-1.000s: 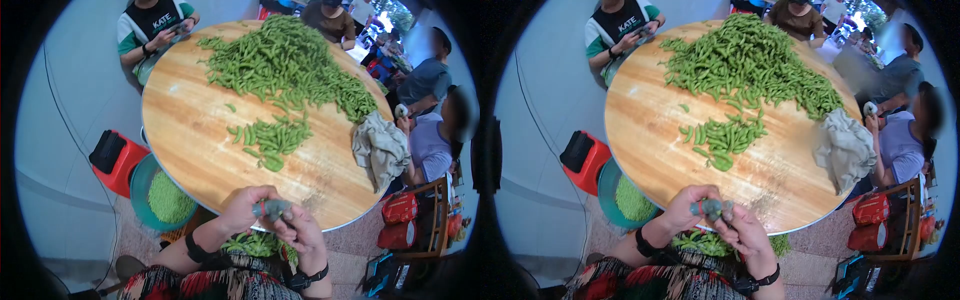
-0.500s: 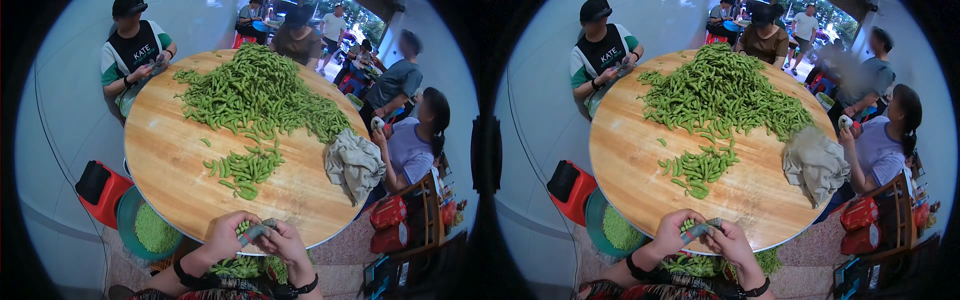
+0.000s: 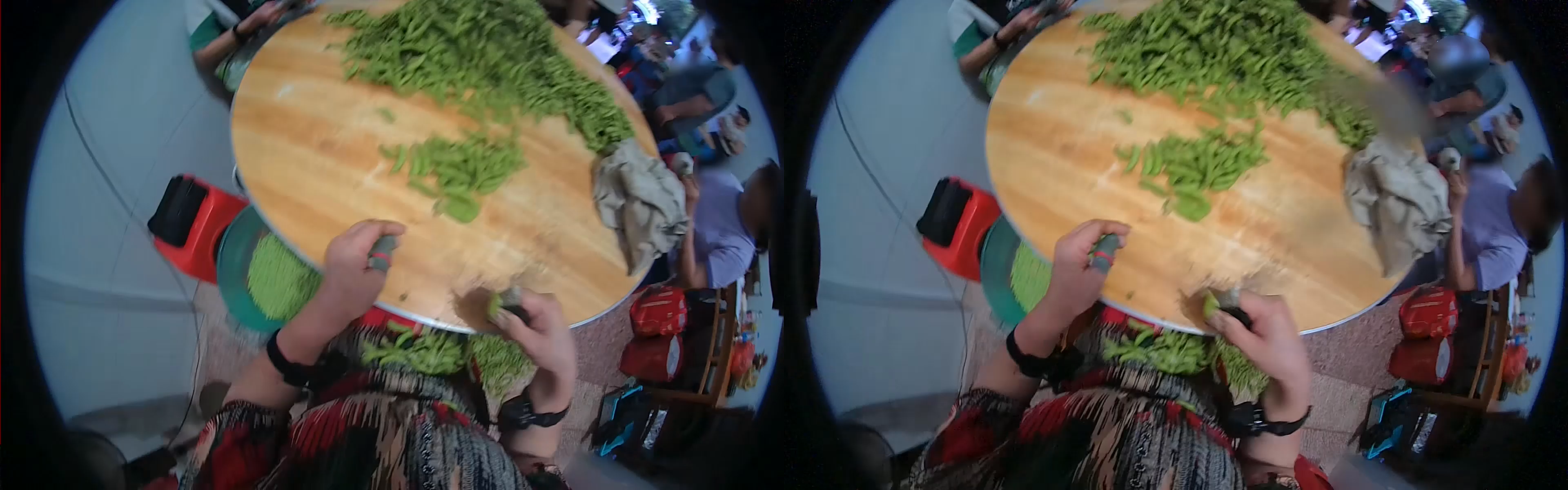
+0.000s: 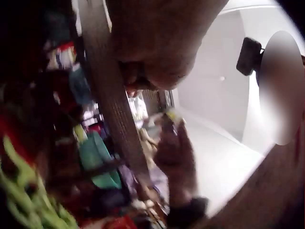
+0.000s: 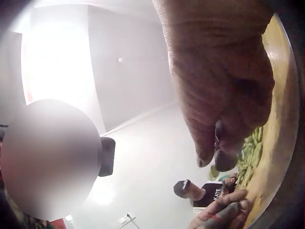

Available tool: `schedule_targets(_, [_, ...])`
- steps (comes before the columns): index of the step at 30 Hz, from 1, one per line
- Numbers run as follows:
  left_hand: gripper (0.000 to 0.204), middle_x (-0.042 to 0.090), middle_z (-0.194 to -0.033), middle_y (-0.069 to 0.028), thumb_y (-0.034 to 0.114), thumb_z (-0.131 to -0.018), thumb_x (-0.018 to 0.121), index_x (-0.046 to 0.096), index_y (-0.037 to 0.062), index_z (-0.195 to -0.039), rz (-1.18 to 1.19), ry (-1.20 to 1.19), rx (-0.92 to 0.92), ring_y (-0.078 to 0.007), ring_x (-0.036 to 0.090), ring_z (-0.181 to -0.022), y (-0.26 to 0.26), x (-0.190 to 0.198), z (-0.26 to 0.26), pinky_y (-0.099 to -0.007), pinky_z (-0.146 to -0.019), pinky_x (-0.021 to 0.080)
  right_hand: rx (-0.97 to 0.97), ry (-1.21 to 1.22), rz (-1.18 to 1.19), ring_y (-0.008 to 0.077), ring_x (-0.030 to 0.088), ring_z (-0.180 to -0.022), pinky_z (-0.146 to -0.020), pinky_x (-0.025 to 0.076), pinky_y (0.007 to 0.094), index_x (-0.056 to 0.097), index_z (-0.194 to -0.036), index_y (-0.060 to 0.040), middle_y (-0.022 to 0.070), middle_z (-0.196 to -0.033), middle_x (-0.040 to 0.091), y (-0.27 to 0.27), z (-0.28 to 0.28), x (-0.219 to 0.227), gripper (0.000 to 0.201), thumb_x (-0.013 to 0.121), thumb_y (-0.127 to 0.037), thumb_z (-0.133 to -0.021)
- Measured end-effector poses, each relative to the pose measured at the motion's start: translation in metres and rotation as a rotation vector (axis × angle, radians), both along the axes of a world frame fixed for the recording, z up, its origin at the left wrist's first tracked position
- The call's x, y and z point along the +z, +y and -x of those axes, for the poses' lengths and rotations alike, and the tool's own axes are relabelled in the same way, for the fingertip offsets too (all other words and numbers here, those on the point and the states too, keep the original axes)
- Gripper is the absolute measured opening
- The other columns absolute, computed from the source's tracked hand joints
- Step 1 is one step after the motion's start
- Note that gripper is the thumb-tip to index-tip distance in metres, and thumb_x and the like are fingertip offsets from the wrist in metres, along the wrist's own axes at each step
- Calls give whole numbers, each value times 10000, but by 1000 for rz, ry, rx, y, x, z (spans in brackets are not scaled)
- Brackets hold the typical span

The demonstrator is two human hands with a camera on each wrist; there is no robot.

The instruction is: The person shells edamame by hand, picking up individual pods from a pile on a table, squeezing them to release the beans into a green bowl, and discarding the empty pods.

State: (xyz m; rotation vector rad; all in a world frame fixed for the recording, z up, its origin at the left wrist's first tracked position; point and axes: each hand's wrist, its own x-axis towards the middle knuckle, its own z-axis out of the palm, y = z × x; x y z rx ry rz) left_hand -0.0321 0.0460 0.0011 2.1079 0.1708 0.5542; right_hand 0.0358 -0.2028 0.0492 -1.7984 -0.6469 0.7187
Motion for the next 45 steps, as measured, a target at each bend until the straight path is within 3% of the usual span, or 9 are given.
schedule_targets(5, [193,628,-875,-127,-11,-800,513,603,20,-968,214,188,-940,-229,606,-793,-63,0,17,-316,-686,485,-160,-109,-135,56,464,-592,-535,389,225,606,-899,12,5,-631,542,16,-5,-11,126,576,-75,-813])
schedule_targets(8, [197,640,-907,-101,24,-815,527,613,30,-993,383,390,-1055,-195,608,-786,-42,2,20,-293,-670,485,-217,-322,12,90,468,-542,-510,392,248,610,-927,3,46,-577,514,28,-19,-3,151,579,-64,-795])
schedule_targets(14, [147,631,-806,-64,63,-781,638,628,-10,-909,1010,633,-716,-121,580,-709,50,-26,79,-238,-615,451,-226,-730,247,395,568,-634,-555,447,441,564,-946,-14,223,-657,574,71,-44,-23,205,610,-113,-773])
schedule_targets(19, [253,643,-856,-93,89,-707,692,624,-16,-928,986,727,-176,-182,600,-757,111,-46,114,-274,-682,458,-148,-871,354,381,581,-634,-551,453,443,554,-891,-10,219,-661,577,80,-37,-20,178,613,-132,-776])
schedule_targets(24, [220,635,-834,-98,157,-800,591,630,-3,-946,-168,536,-1,-192,598,-770,109,11,106,-283,-694,455,-144,-875,372,400,569,-628,-559,451,458,536,-813,0,222,-657,573,85,-33,-19,147,587,-136,-783])
schedule_targets(33, [209,546,-696,16,178,-868,577,631,15,-988,576,237,-315,-19,475,-587,13,33,20,-165,-509,370,-351,102,-221,22,396,-559,-490,289,181,598,-906,-13,-58,-656,486,66,-7,-11,99,573,-82,-841])
schedule_targets(35, [180,578,-721,16,170,-855,593,646,27,-951,703,431,-721,-7,485,-601,12,31,20,-162,-504,367,-438,17,-270,-6,312,-479,-399,194,149,556,-994,-13,-48,-663,447,60,-6,-16,167,550,-135,-879])
schedule_targets(39, [177,647,-817,-63,131,-800,617,648,23,-938,389,395,-1121,-139,575,-649,24,-10,37,-255,-578,450,-523,35,-289,-4,298,-474,-395,186,147,553,-996,-14,-46,-661,439,34,-18,-32,165,547,-134,-883])
schedule_targets(45, [153,589,-731,-120,84,-687,588,631,19,-819,-195,269,-1036,-278,583,-701,-26,-91,67,-360,-601,482,-509,40,-288,-1,306,-467,-379,194,151,555,-982,-32,-53,-640,429,22,-20,-46,134,543,-122,-884])
